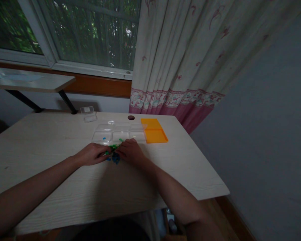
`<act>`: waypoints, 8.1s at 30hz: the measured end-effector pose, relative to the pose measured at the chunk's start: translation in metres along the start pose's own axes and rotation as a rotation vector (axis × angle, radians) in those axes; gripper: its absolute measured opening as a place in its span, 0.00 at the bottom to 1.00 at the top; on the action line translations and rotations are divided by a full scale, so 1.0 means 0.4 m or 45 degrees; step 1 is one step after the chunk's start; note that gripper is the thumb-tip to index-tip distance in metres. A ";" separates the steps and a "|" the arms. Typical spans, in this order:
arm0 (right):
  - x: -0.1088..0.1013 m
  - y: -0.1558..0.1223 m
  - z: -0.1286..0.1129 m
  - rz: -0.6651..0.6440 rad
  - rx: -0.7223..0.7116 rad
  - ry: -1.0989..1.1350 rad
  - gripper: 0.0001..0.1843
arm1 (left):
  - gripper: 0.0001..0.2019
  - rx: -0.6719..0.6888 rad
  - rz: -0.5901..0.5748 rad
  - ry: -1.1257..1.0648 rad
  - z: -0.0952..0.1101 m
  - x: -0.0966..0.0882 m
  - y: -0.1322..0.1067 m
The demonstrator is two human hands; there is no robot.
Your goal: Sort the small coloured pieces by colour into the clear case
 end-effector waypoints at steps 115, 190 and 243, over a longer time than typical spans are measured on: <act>-0.142 -0.142 0.384 -0.041 0.985 -0.041 0.13 | 0.14 -0.021 -0.056 -0.073 0.000 0.009 -0.007; -0.003 0.002 0.058 -0.014 0.393 0.482 0.02 | 0.15 -0.204 0.075 -0.044 -0.001 0.016 0.004; -0.103 -0.109 0.326 0.145 1.005 0.051 0.14 | 0.17 -0.266 0.196 -0.006 -0.015 0.010 0.000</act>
Point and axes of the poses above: each hand's wrist, its own y-axis towards the middle knuckle, its own x-axis out of the palm, z = x × y, the point moved 4 cm from there along y, towards the middle knuckle, and after that the axes turned 5 degrees about -y, right-handed, at the moved point
